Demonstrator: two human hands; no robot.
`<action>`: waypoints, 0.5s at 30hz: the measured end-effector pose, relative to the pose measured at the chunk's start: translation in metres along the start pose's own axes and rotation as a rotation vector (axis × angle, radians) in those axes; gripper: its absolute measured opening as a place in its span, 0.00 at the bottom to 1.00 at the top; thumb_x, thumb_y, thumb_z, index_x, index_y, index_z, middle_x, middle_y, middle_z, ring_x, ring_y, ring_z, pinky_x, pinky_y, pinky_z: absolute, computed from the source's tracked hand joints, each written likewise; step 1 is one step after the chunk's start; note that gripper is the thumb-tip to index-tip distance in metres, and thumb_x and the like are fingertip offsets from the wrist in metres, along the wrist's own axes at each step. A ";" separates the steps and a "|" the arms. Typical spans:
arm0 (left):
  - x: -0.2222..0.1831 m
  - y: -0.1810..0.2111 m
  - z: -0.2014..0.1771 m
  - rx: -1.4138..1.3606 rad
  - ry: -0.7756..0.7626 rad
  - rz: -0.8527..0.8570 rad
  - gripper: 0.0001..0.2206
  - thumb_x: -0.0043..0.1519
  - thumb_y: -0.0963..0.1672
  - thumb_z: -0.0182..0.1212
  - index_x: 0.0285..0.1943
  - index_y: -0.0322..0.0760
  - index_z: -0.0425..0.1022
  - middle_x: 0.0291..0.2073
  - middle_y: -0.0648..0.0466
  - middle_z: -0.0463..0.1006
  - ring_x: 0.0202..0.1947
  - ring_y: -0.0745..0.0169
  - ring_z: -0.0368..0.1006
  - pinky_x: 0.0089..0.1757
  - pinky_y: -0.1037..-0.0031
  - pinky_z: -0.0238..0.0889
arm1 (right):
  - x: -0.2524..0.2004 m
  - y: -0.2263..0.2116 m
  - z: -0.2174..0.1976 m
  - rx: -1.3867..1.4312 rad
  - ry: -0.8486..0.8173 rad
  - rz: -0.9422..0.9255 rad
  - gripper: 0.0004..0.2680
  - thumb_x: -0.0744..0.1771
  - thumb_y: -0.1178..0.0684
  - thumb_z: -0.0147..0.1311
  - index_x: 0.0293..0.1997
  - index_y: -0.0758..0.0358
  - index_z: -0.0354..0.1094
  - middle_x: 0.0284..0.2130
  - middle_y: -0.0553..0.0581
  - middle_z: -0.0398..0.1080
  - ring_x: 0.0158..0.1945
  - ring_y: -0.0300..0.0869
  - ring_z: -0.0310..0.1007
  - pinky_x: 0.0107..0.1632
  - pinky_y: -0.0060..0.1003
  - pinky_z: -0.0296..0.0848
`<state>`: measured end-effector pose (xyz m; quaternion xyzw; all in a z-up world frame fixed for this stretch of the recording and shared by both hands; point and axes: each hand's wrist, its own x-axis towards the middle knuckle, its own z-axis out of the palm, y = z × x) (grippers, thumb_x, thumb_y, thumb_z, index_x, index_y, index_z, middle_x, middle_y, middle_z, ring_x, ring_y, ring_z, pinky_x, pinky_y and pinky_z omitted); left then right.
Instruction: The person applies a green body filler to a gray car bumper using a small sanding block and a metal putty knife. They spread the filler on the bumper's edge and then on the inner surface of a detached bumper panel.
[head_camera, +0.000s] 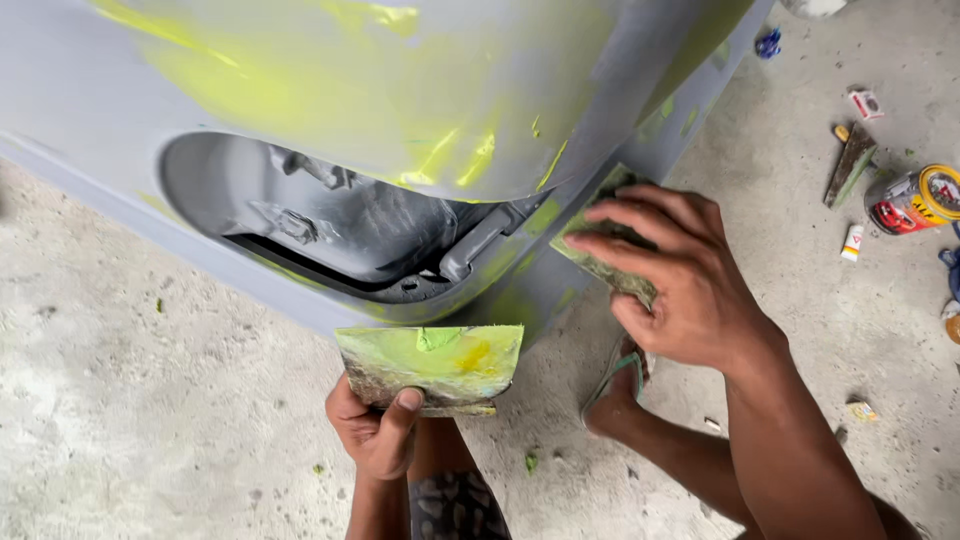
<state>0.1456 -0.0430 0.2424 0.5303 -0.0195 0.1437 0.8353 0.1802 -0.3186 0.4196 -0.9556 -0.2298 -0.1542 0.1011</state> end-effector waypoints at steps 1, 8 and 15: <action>-0.004 0.003 0.003 0.011 0.012 -0.021 0.14 0.52 0.44 0.67 0.39 0.28 0.72 0.28 0.54 0.75 0.31 0.66 0.69 0.35 0.74 0.66 | 0.002 0.000 0.001 0.015 -0.021 0.004 0.23 0.56 0.61 0.50 0.56 0.52 0.71 0.54 0.51 0.69 0.61 0.50 0.62 0.58 0.50 0.58; -0.002 0.005 0.004 0.069 0.047 -0.010 0.14 0.52 0.45 0.66 0.41 0.29 0.73 0.30 0.54 0.77 0.33 0.66 0.71 0.36 0.74 0.68 | 0.018 0.005 0.020 -0.041 0.064 -0.040 0.20 0.55 0.60 0.49 0.49 0.54 0.75 0.48 0.53 0.71 0.54 0.52 0.64 0.53 0.49 0.57; 0.003 0.010 0.007 0.152 0.023 0.005 0.12 0.52 0.46 0.64 0.35 0.32 0.71 0.24 0.60 0.70 0.27 0.72 0.62 0.30 0.79 0.58 | 0.016 0.005 0.014 -0.013 0.104 -0.070 0.21 0.54 0.61 0.47 0.49 0.54 0.75 0.47 0.52 0.71 0.54 0.51 0.66 0.53 0.48 0.56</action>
